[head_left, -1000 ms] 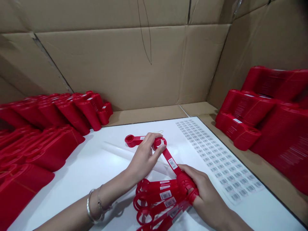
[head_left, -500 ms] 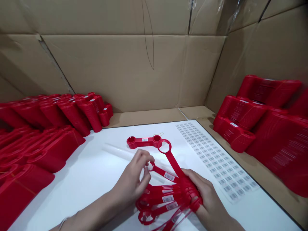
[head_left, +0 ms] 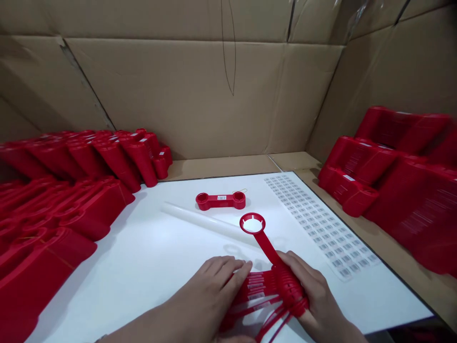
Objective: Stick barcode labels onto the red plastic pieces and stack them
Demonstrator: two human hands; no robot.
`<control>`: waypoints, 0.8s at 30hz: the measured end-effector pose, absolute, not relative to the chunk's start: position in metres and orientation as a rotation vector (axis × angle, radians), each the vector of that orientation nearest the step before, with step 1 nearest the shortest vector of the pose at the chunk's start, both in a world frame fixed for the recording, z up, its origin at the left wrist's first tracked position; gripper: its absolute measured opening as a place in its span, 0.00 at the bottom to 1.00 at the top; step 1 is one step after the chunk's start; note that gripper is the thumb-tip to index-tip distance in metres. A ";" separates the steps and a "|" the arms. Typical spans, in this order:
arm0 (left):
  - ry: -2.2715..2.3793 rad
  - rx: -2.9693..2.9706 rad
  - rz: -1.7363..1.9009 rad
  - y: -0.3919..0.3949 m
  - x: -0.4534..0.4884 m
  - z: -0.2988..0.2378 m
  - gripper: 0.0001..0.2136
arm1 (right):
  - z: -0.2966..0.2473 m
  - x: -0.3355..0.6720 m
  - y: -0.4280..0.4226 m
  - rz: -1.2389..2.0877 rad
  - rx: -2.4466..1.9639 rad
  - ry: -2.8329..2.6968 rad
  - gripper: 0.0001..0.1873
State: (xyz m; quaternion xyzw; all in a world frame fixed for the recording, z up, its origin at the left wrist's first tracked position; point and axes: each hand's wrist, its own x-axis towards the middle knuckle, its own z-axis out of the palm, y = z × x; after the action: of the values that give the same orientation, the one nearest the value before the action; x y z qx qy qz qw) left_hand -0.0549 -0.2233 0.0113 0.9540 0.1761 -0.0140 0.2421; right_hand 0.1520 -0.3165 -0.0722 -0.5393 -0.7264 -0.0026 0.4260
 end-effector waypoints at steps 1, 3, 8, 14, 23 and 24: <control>0.469 2.629 -0.051 -0.226 -0.055 0.014 0.32 | -0.072 0.151 -0.316 -0.004 -1.346 -1.815 0.27; 0.427 2.656 -0.096 -0.228 -0.055 0.018 0.32 | -0.072 0.150 -0.317 -0.003 -1.340 -1.828 0.28; 0.441 2.673 -0.058 -0.194 -0.057 0.010 0.27 | -0.075 0.162 -0.322 0.000 -1.335 -1.828 0.27; 0.599 2.989 0.084 -0.117 -0.056 -0.023 0.22 | -0.090 0.178 -0.329 0.015 -1.377 -1.698 0.20; 0.769 2.854 0.102 -0.092 -0.055 0.029 0.18 | -0.097 0.170 -0.332 0.128 -1.417 -1.394 0.19; 0.858 2.852 0.150 -0.083 -0.055 0.034 0.19 | -0.096 0.171 -0.331 0.124 -1.408 -1.397 0.20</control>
State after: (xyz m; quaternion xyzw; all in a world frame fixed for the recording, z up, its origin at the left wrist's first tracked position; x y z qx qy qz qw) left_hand -0.0550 -0.0828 0.0343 0.9533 0.2868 0.0502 0.0799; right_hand 0.1710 -0.3315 -0.0960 -0.5939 -0.5890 0.0524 0.5456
